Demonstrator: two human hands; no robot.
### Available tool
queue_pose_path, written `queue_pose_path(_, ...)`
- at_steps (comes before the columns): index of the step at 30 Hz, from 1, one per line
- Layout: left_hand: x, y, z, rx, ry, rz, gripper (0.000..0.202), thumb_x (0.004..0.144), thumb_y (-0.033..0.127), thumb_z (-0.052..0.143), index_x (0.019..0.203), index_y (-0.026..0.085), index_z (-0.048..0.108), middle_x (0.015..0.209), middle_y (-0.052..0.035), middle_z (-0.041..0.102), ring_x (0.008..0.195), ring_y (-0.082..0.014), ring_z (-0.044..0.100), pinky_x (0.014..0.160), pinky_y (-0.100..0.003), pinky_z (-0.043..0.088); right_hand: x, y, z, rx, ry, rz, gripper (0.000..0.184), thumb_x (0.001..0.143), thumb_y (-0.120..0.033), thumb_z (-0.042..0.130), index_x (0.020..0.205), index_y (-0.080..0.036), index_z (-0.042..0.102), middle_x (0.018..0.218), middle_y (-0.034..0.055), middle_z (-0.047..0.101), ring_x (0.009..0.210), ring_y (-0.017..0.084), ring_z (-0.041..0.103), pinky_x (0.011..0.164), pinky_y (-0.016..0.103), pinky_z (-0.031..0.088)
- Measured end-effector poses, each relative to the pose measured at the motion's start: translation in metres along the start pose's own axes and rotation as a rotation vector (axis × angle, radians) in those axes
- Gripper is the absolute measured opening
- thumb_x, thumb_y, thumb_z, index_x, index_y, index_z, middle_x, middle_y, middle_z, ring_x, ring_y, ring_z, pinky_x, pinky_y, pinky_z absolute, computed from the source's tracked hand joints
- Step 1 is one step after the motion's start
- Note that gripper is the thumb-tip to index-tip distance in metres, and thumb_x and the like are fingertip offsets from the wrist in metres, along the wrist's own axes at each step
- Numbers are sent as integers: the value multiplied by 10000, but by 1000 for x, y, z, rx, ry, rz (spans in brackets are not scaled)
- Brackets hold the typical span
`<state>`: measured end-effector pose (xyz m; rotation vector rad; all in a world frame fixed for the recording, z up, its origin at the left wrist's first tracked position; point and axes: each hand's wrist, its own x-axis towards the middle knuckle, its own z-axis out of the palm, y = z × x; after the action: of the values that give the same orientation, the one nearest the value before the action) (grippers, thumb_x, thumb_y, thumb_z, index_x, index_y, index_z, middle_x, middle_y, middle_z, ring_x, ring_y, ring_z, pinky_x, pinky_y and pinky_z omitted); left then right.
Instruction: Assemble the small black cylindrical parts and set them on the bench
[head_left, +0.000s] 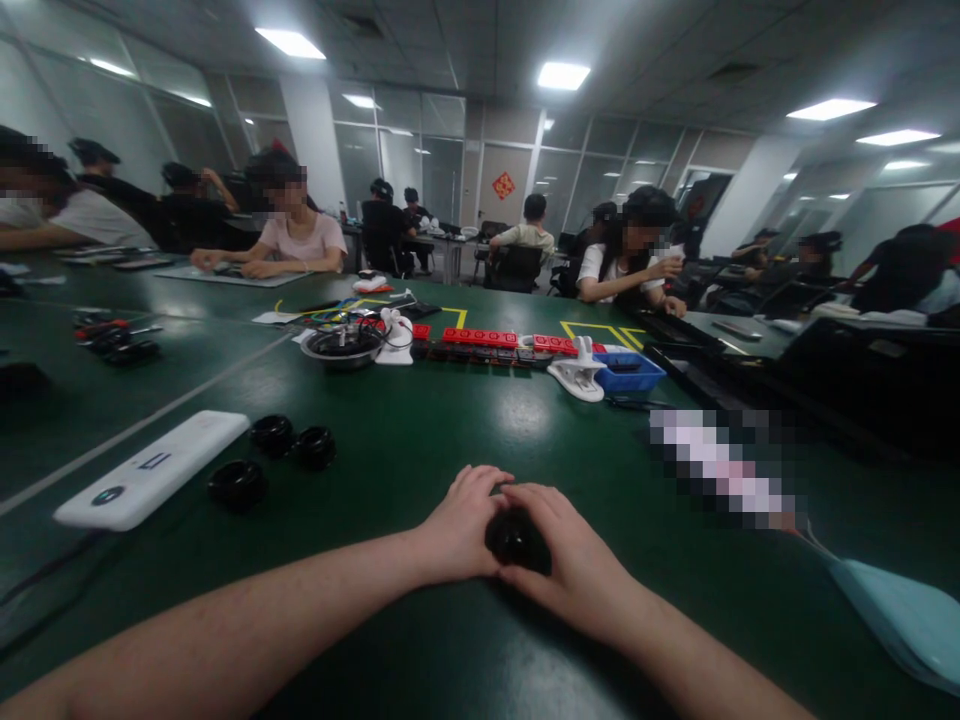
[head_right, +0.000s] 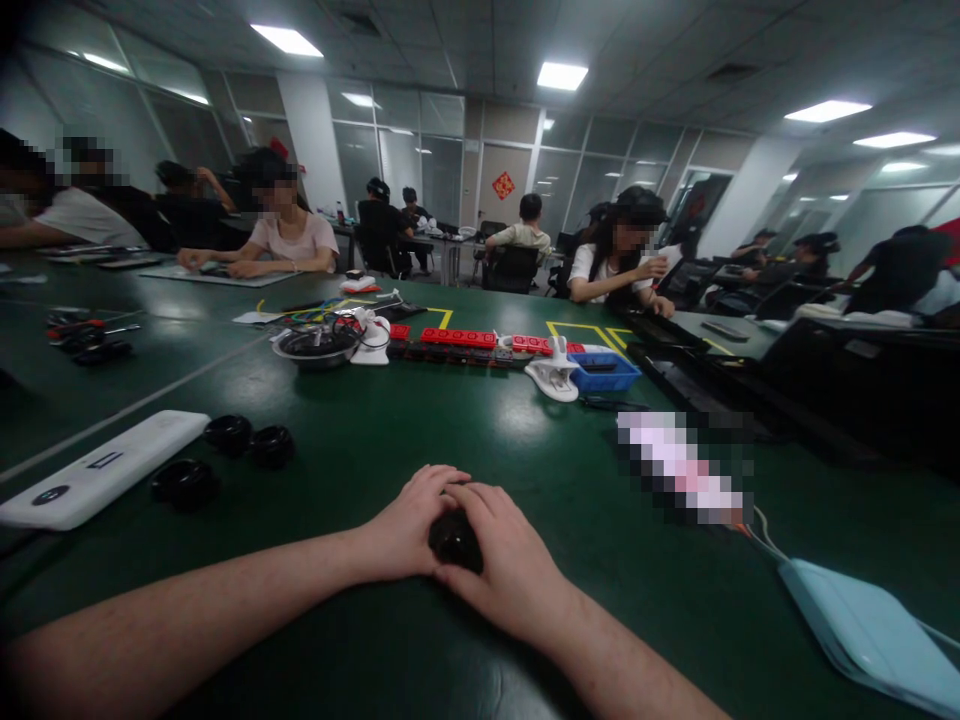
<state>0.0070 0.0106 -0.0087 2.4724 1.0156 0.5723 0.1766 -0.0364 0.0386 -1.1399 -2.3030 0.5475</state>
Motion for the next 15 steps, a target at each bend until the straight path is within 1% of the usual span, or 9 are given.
queue_pose_path(2, 0, 1, -1, -3, 11, 5, 622, 472, 277, 813, 1036, 153, 581, 1155, -113, 463, 1109, -303, 373, 1010, -489, 202, 0, 1, 2, -18, -1, 42, 539, 622, -175, 718, 1106, -174, 483, 1102, 90, 534, 1026, 245, 491, 886, 402, 410)
queue_pose_path(4, 0, 1, -2, -19, 17, 7, 539, 485, 251, 810, 973, 172, 595, 1088, -84, 486, 1057, -278, 413, 1002, -485, 211, 1, 2, 2, -29, -23, 67, 433, 641, -195, 718, 1032, -175, 533, 1021, 77, 558, 957, 233, 527, 829, 379, 447)
queue_pose_path(6, -1, 1, -3, -35, 23, 10, 429, 504, 225, 801, 885, 177, 608, 1049, -65, 495, 1022, -261, 433, 989, -467, 235, 1, 2, 2, -23, -37, 67, 329, 673, -172, 692, 977, -173, 565, 970, 69, 569, 903, 214, 554, 785, 344, 469)
queue_pose_path(7, -1, 1, -3, -45, 29, 12, 400, 519, 218, 793, 872, 179, 608, 1041, -61, 497, 1011, -254, 437, 972, -450, 265, 1, 3, 2, -16, -35, 65, 306, 688, -154, 674, 976, -172, 570, 959, 68, 577, 888, 204, 563, 777, 331, 474)
queue_pose_path(10, 0, 1, -3, -81, 59, 34, 385, 561, 244, 776, 902, 184, 606, 1020, -56, 502, 984, -239, 441, 892, -383, 354, 0, 5, 2, -11, 3, 63, 330, 717, -137, 640, 1035, -175, 558, 956, 64, 612, 874, 192, 581, 784, 323, 477)
queue_pose_path(13, 0, 1, -2, -92, 73, 57, 390, 563, 287, 782, 896, 182, 608, 995, -50, 511, 966, -232, 446, 870, -360, 367, 0, 8, 3, -40, 9, 50, 258, 778, -174, 582, 1036, -192, 571, 953, 58, 631, 874, 192, 589, 789, 331, 478)
queue_pose_path(15, 0, 0, -1, -85, 66, 56, 419, 559, 315, 786, 912, 177, 607, 996, -52, 512, 964, -234, 447, 877, -365, 362, 0, 8, 4, -78, 1, 49, 251, 800, -188, 556, 1050, -198, 577, 1001, 71, 612, 916, 205, 575, 809, 345, 471)
